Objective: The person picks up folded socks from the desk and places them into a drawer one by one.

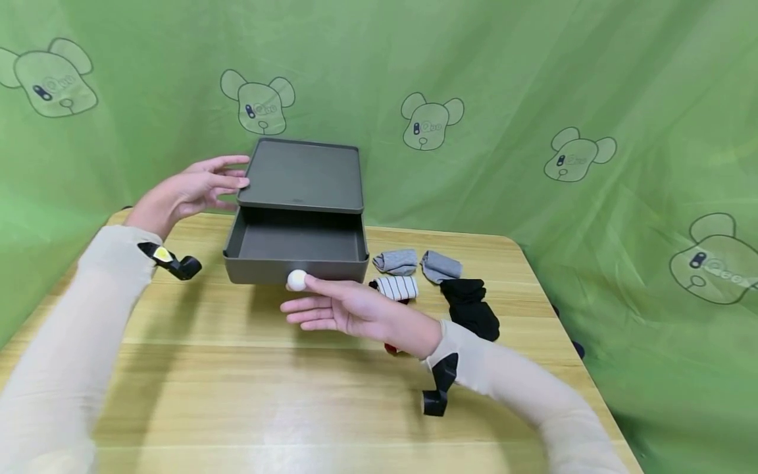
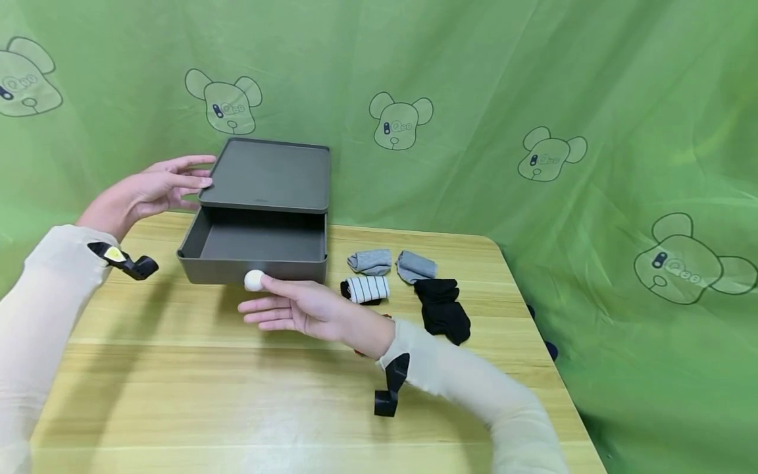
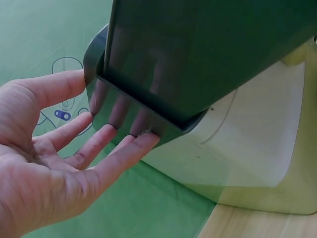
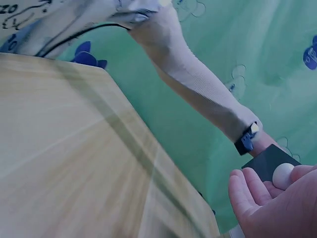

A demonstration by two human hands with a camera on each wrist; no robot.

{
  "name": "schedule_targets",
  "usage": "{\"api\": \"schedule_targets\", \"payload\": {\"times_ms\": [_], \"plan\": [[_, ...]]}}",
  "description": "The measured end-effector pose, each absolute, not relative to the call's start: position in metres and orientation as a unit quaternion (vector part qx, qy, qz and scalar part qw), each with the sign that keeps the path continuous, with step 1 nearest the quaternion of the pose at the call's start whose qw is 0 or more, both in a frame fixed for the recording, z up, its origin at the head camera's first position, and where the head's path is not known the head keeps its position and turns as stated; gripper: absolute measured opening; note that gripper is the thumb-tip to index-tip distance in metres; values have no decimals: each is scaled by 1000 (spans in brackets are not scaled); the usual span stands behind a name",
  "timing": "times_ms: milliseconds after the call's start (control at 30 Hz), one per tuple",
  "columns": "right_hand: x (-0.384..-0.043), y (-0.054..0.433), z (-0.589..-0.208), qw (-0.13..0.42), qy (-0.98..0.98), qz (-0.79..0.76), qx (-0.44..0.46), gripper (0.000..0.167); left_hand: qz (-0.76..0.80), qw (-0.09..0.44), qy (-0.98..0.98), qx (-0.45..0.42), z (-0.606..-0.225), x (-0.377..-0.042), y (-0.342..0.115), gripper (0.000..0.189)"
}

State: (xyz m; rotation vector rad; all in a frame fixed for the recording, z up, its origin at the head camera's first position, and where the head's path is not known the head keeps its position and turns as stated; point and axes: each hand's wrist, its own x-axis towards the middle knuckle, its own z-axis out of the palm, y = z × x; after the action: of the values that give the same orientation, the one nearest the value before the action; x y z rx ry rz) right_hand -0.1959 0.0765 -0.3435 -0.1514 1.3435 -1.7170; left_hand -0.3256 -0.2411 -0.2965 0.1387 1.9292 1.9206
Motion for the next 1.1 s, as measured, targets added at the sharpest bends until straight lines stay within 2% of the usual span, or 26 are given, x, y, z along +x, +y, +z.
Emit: {"api": "schedule_targets", "payload": {"times_ms": [400,800,933,1100], "plan": [[-170,82,-348,465,558,-683,-82,48,665,217,713,58,-294,-327,-242,78],[-172,87,-333,465,578,-656,-140,44,670,211,709,61,-296,-327,-242,77],[-180,98,-313,421,596,-653,-202,38,671,206,709,62,-298,-327,-243,76],[-197,125,-284,315,652,-639,-260,30,674,202,708,65,-298,-327,-243,76]]}}
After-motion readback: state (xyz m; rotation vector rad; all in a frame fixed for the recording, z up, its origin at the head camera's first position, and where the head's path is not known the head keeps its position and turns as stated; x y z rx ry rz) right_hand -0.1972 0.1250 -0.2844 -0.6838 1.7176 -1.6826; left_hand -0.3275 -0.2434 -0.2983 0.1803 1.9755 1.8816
